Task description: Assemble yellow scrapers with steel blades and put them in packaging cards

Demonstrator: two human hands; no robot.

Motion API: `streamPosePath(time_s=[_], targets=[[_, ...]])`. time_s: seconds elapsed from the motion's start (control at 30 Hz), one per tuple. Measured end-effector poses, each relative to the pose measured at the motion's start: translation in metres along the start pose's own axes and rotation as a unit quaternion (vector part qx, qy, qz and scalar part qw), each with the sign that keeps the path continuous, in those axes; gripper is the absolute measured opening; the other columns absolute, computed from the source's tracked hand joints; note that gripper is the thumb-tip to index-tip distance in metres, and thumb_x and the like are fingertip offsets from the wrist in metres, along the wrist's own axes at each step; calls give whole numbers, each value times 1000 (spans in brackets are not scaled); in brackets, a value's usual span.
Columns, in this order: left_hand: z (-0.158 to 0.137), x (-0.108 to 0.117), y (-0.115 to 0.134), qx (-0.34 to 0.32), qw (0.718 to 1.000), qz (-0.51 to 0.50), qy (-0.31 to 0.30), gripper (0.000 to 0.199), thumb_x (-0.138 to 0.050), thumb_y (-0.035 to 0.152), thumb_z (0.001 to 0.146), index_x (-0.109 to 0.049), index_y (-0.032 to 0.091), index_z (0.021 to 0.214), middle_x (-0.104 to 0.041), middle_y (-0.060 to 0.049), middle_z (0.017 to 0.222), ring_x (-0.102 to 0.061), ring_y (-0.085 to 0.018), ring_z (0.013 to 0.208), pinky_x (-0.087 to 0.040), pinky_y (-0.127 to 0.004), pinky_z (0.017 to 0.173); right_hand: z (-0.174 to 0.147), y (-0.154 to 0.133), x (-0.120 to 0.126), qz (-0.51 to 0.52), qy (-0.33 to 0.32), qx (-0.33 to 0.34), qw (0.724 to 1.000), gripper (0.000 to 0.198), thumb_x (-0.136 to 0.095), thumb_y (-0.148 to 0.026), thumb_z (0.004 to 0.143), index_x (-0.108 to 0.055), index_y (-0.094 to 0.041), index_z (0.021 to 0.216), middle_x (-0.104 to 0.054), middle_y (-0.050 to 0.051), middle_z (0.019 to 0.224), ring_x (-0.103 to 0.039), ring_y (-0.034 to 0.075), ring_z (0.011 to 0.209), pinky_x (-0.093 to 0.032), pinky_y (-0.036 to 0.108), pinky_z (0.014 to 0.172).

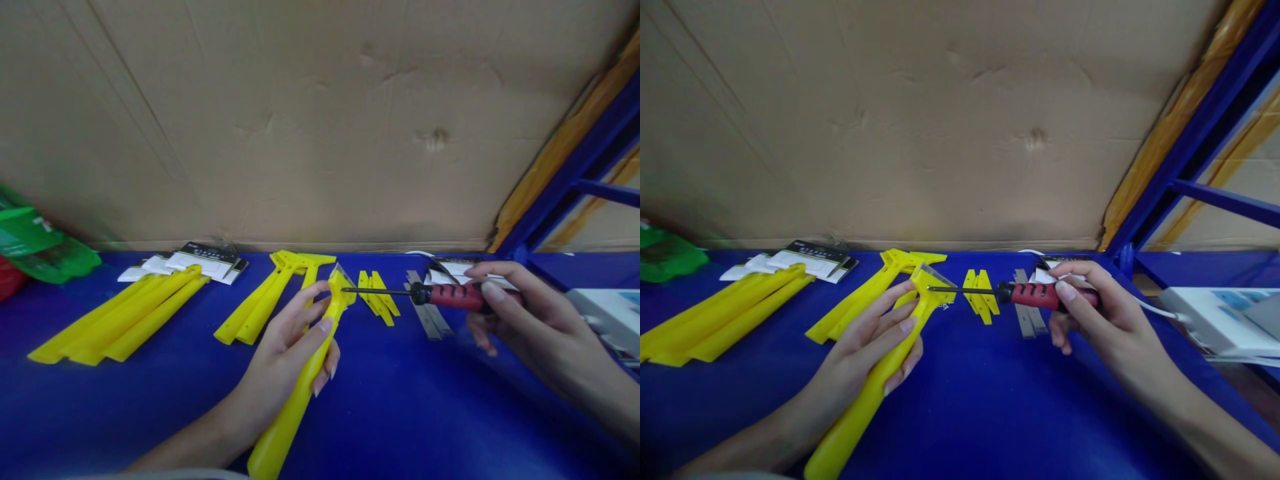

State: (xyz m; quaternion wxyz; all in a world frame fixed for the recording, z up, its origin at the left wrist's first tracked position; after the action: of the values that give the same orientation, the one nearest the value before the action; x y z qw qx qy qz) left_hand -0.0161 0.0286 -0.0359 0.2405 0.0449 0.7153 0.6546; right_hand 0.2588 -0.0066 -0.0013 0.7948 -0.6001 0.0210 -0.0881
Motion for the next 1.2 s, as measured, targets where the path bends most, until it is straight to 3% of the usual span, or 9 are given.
streamPosePath(time_s=[0.13, 0.3, 0.43, 0.53, 0.73, 0.9, 1.03, 1.13, 1.2], targets=[[-1, 2, 2, -6, 1000, 0, 7, 61, -77, 40, 91, -47, 22, 141, -64, 3, 63, -52, -9, 43, -37, -14, 36, -3, -5, 2, -50, -4, 40, 998, 23, -64, -51, 99, -69, -29, 106, -67, -3, 63, -64, 15, 45, -53, 23, 43], [6, 10, -2, -9, 999, 24, 24, 52, -78, 40, 90, -51, 22, 131, -61, 5, 56, -51, -9, 40, -37, -14, 37, -9, -17, -1, -91, -16, 84, 992, 34, -78, -36, 89, -66, -36, 122, -76, -1, 98, -70, 12, 65, -61, 22, 63], [5, 9, -1, -12, 999, 14, 34, 49, -82, 42, 86, -56, 23, 123, -60, 5, 62, -50, -9, 41, -36, -15, 35, -9, -22, -6, -97, -25, 93, 991, 15, -68, -42, 97, -67, -32, 109, -67, -5, 63, -65, 13, 48, -56, 21, 47], [3, 8, 2, -19, 999, 4, 44, 48, -85, 41, 83, -61, 24, 121, -59, 4, 74, -52, -7, 42, -36, -15, 33, -8, -13, -6, -67, -25, 53, 996, 21, -58, -49, 102, -65, -30, 108, -62, -6, 54, -59, 15, 36, -49, 23, 34], [7, 13, 2, -31, 997, -21, 75, 52, -87, 37, 80, -67, 24, 126, -58, 0, 94, -57, -6, 45, -35, -16, 34, -8, -12, -4, -71, -20, 44, 996, 40, -79, -42, 88, -62, -37, 124, -77, -1, 95, -71, 15, 62, -62, 27, 61], [8, 8, 4, -12, 998, -12, 67, 61, -91, 40, 76, -67, 20, 128, -61, 0, 88, -57, -6, 44, -37, -17, 36, -4, -10, -3, -60, -2, 41, 997, 22, -68, -50, 96, -63, -35, 110, -65, -6, 57, -61, 15, 41, -51, 22, 40], [5, 4, 8, -19, 998, -7, 59, 65, -87, 43, 80, -61, 19, 135, -70, -5, 91, -63, -10, 48, -42, -18, 40, -3, -2, -3, -29, -1, -10, 1000, 32, -62, -60, 95, -68, -31, 107, -70, 0, 73, -62, 17, 44, -50, 27, 38], [6, 6, 11, -32, 997, -11, 65, 70, -87, 40, 80, -57, 18, 140, -75, -7, 88, -64, -12, 51, -44, -19, 42, -6, -6, -7, -27, -32, 4, 999, 34, -76, -49, 87, -68, -35, 117, -73, 1, 86, -65, 17, 55, -54, 27, 45], [6, 7, 12, -38, 997, -8, 72, 70, -87, 38, 80, -58, 17, 140, -76, -7, 87, -63, -11, 51, -44, -18, 43, -8, -12, -7, -51, -29, 33, 998, 31, -80, -42, 86, -69, -34, 114, -71, -1, 79, -63, 15, 56, -54, 25, 50]])
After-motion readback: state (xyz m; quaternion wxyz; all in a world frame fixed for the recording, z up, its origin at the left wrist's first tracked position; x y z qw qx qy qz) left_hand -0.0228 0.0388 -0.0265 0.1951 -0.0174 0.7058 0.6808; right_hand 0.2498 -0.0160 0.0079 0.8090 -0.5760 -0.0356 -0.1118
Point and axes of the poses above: each hand's wrist, its own z-axis towards the middle knuckle, its own x-axis out of the back of the hand, y = z × x, the point moved 6 cm from there along z, towards the middle knuckle
